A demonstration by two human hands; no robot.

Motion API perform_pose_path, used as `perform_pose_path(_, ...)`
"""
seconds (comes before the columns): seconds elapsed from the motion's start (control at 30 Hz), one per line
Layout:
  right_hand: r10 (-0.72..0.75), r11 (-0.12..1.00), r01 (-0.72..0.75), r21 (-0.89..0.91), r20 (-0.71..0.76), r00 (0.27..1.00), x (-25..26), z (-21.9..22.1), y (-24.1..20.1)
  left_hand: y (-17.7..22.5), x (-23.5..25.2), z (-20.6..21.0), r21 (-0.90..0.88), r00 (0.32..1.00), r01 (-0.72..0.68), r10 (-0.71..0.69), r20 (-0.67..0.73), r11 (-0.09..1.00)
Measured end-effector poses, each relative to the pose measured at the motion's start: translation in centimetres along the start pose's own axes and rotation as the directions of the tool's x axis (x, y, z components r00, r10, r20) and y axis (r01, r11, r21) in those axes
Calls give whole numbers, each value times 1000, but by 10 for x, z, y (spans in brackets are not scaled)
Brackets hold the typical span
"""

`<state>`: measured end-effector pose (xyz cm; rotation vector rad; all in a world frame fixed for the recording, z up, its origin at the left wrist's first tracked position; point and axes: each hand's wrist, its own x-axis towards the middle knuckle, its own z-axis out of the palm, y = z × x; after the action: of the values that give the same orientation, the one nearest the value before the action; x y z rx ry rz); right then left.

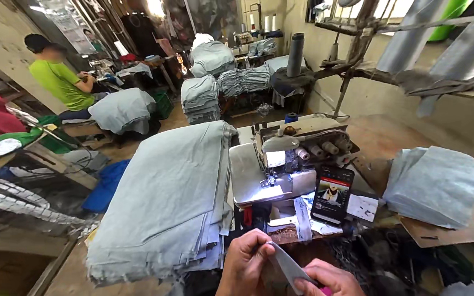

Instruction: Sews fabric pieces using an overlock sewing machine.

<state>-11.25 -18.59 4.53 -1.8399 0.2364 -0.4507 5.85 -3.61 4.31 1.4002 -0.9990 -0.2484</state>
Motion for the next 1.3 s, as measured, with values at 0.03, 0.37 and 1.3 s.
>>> perform_pose_path(0.03, -14, 1000, 14, -9, -2, 1000, 0, -1, -1, 0, -2, 1, -19, 1000, 12, -12, -23, 1000)
perform_pose_path(0.37, -17, 1000, 17, 5, -21, 1000, 5, -4, -7, 1, -9, -4, -123, 995, 62, -72, -73, 990)
perform_pose_path(1.3, 133, 922, -123, 367, -2, 991, 123, 31, 30, 0, 140, -54, 628, 989, 99, -148, 26, 772)
